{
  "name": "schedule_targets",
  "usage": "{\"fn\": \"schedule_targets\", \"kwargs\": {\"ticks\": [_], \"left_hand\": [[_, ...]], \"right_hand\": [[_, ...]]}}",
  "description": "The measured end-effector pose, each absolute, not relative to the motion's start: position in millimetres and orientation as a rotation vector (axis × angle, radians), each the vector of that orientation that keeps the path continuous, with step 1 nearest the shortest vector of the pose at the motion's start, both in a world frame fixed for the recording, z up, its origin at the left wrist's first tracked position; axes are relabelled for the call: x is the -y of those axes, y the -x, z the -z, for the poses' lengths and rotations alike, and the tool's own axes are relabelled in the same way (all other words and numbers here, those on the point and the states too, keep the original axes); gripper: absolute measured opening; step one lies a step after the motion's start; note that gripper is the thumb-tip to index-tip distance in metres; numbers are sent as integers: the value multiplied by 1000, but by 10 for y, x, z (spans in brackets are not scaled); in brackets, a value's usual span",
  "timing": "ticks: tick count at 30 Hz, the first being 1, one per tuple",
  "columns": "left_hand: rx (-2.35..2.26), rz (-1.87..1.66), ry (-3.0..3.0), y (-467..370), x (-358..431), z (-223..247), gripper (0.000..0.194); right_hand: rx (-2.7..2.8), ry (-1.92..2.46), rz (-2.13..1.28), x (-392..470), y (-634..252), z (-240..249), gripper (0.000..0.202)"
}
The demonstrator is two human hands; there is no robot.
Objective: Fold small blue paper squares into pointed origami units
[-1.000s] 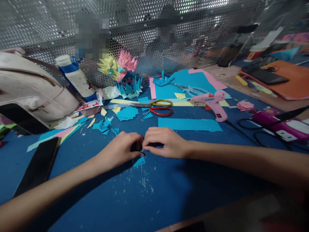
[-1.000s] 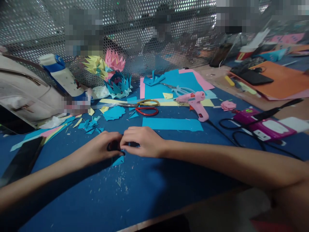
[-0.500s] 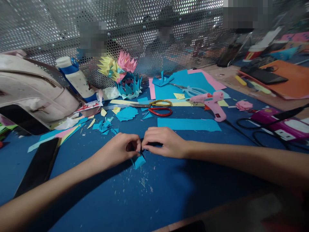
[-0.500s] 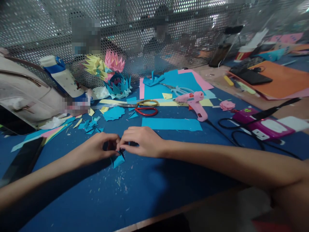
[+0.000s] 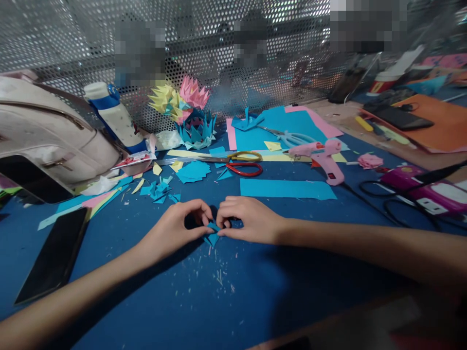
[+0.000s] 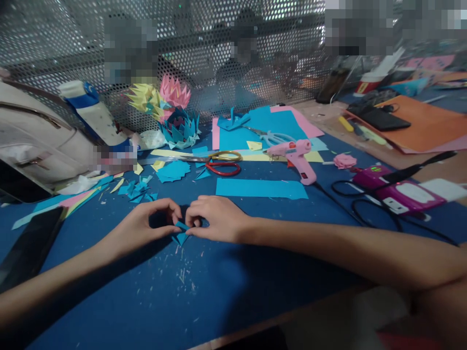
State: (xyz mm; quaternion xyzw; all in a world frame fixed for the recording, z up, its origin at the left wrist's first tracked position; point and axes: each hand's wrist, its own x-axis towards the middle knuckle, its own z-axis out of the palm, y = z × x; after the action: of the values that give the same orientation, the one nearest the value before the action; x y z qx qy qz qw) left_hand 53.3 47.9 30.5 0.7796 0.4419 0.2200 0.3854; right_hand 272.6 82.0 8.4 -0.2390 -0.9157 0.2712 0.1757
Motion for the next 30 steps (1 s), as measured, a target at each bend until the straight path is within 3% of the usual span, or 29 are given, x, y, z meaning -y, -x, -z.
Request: {"fn": "schedule_targets", "kwargs": {"ticks": [30], "left_hand": [[-1231,-696,-2210,-349,-265,-78,13]], "right_hand": [[2450,686,-894,-829,-2684,-44,9]]}}
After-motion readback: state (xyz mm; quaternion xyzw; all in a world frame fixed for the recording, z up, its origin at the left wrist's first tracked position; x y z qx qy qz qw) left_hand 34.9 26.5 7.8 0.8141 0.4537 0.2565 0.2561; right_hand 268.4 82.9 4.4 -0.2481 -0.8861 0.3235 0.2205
